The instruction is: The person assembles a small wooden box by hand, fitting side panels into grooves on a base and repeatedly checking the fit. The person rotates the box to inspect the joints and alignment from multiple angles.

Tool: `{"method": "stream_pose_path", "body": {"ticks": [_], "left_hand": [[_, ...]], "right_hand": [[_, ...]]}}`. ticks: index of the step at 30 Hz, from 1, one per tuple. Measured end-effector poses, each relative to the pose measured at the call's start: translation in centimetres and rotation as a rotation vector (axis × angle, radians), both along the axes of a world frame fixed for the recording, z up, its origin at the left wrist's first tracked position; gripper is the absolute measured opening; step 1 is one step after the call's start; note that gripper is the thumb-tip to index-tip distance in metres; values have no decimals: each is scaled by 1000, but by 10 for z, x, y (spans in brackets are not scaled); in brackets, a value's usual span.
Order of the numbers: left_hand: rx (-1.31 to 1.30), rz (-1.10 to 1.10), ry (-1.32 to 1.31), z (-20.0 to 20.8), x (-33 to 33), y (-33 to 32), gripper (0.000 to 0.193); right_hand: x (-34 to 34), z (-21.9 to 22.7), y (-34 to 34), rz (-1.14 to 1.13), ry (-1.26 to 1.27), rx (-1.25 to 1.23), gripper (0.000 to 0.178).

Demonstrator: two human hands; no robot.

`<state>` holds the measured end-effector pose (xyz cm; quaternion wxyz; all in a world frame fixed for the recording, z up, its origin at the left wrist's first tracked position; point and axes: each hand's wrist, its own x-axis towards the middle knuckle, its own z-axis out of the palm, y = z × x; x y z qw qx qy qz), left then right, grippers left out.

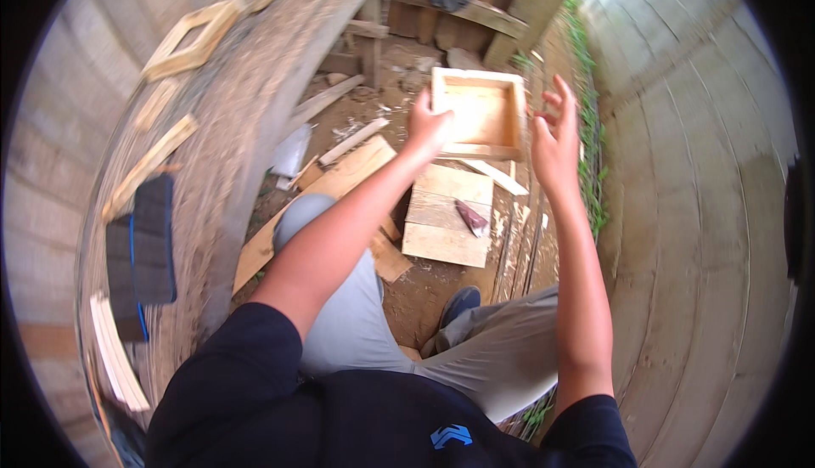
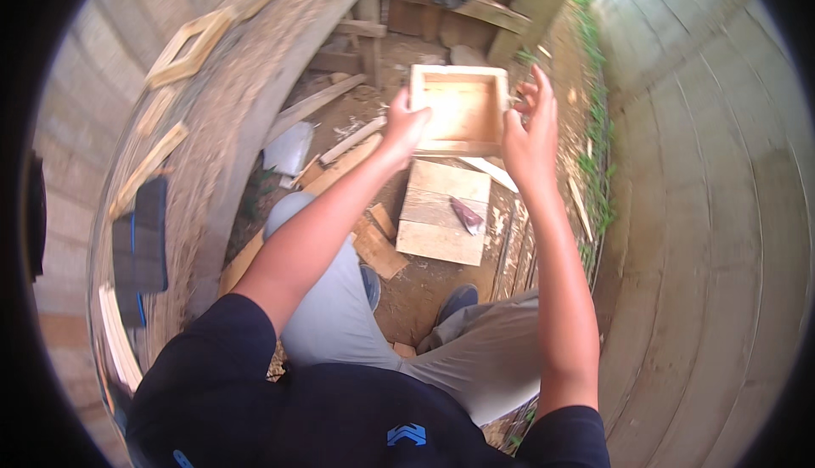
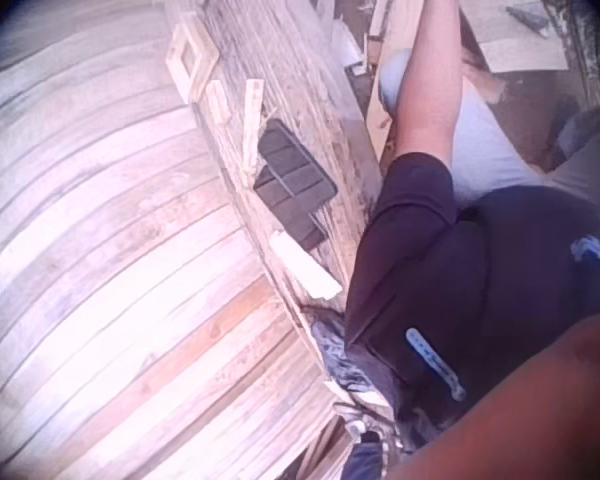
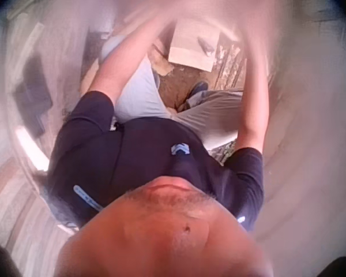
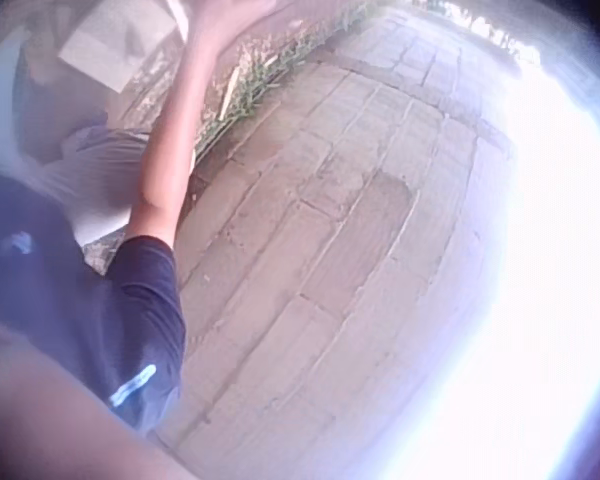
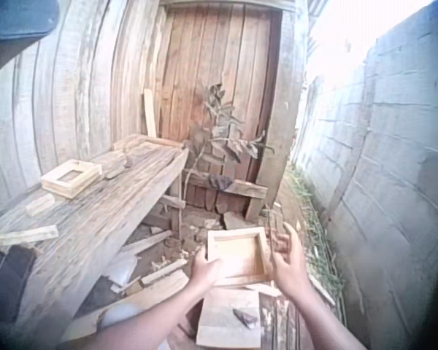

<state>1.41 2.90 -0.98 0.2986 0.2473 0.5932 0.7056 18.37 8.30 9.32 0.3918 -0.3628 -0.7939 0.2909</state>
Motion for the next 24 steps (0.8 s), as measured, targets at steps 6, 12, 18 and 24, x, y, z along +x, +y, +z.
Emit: {"method": "stream_pose_path", "body": {"ticks": [6, 12, 18, 24], "left_hand": [[61, -218, -31, 1, 14, 3, 51], [-140, -456, -495, -4, 5, 6, 42], [-238, -449, -78, -11, 15, 2, 44], [-249, -440, -29, -3, 27, -1, 49]], "right_hand": [[23, -25, 29, 178, 61, -897, 80], [34, -26, 49, 196, -83, -1000, 58], [36, -22, 47, 101, -350, -780, 54], [43, -33, 49, 70, -414, -476, 60]]}}
